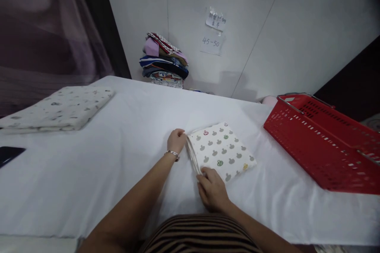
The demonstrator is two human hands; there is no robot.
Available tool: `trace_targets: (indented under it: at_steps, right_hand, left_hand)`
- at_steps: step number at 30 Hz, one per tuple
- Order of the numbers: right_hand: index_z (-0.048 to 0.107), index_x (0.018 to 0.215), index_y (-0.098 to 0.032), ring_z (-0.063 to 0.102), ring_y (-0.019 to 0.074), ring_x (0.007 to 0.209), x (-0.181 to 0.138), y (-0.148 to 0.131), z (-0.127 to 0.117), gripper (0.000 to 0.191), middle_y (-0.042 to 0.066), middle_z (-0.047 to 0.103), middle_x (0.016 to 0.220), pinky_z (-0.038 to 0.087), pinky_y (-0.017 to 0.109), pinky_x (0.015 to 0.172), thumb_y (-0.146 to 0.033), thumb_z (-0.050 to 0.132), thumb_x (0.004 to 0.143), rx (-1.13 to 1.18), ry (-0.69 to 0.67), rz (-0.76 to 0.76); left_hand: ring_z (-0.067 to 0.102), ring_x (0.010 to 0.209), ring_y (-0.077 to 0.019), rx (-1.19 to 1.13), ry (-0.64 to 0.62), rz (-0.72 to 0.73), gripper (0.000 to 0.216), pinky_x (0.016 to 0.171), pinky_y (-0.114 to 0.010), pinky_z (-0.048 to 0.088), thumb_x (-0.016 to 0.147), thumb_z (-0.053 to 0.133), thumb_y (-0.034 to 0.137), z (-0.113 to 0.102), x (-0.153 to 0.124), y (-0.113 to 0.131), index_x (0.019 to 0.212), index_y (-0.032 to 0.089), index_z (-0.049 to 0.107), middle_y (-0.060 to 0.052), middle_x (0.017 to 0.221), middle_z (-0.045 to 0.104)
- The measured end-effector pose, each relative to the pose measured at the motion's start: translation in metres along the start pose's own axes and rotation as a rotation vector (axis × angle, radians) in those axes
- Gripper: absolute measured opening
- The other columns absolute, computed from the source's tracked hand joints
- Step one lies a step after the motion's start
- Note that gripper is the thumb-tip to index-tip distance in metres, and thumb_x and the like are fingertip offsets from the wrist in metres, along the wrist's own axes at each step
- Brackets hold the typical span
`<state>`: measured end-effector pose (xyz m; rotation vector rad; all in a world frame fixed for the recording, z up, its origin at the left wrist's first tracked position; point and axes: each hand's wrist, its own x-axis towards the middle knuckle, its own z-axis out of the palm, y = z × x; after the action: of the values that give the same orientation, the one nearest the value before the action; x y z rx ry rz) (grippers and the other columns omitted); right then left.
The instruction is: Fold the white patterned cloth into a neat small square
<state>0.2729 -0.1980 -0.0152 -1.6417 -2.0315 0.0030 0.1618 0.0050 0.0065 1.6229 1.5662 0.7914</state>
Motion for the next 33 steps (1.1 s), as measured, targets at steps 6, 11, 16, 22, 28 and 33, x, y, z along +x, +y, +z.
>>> trace_targets:
  at_steps: [6, 11, 16, 22, 28, 33]
  right_hand:
    - [0.059, 0.098, -0.018, 0.047, 0.0213, 0.089, 0.002, -0.001, 0.001, 0.024, 0.010, 0.051, 0.110, 0.044, 0.034, 0.075, -0.013, 0.048, 0.077, -0.003, 0.017, -0.005]
    - [0.059, 0.097, -0.018, 0.048, 0.0214, 0.089, 0.003, -0.003, 0.002, 0.024, 0.011, 0.051, 0.110, 0.044, 0.034, 0.075, -0.013, 0.048, 0.077, -0.010, 0.040, 0.014]
    - [0.060, 0.096, -0.018, 0.048, 0.0215, 0.089, 0.007, -0.004, 0.000, 0.023, 0.011, 0.052, 0.107, 0.044, 0.033, 0.075, -0.013, 0.049, 0.076, -0.005, 0.013, 0.018]
    - [0.060, 0.094, -0.018, 0.048, 0.0207, 0.089, 0.009, -0.006, 0.000, 0.022, 0.010, 0.051, 0.106, 0.043, 0.032, 0.075, -0.012, 0.049, 0.076, 0.001, 0.023, 0.041]
    - [0.059, 0.094, -0.019, 0.047, 0.0202, 0.089, 0.012, -0.007, -0.003, 0.021, 0.009, 0.052, 0.104, 0.042, 0.031, 0.076, -0.013, 0.049, 0.077, 0.013, -0.023, 0.069]
    - [0.059, 0.094, -0.019, 0.047, 0.0194, 0.090, 0.012, -0.009, -0.005, 0.020, 0.009, 0.051, 0.105, 0.041, 0.030, 0.076, -0.014, 0.048, 0.078, 0.004, -0.042, 0.082]
  left_hand:
    - [0.051, 0.108, -0.0214, 0.352, -0.183, 0.245, 0.040, 0.091, -0.029, 0.038, 0.078, 0.050, 0.046, 0.010, 0.012, 0.028, 0.105, 0.020, 0.063, -0.006, 0.116, 0.058]
    - [0.052, 0.105, -0.0245, 0.583, -0.268, 0.311, 0.040, 0.087, -0.034, 0.039, 0.080, 0.043, 0.048, 0.022, 0.012, 0.040, 0.101, 0.022, 0.064, -0.008, 0.108, 0.061]
    - [0.052, 0.106, -0.0269, 0.647, -0.299, 0.279, 0.050, 0.087, -0.038, 0.038, 0.080, 0.037, 0.057, 0.026, 0.016, 0.040, 0.102, 0.022, 0.063, -0.010, 0.110, 0.061]
    - [0.053, 0.105, -0.0248, 0.646, -0.368, 0.329, 0.051, 0.084, -0.034, 0.039, 0.084, 0.030, 0.054, 0.025, 0.018, 0.043, 0.102, 0.020, 0.062, -0.011, 0.111, 0.061]
    - [0.057, 0.102, -0.0241, 0.648, -0.400, 0.278, 0.054, 0.081, -0.034, 0.042, 0.088, 0.021, 0.051, 0.022, 0.017, 0.046, 0.101, 0.019, 0.062, -0.011, 0.112, 0.062]
    - [0.060, 0.098, -0.0243, 0.712, -0.382, 0.293, 0.054, 0.079, -0.035, 0.043, 0.088, 0.020, 0.046, 0.021, 0.016, 0.047, 0.095, 0.018, 0.065, -0.012, 0.103, 0.066]
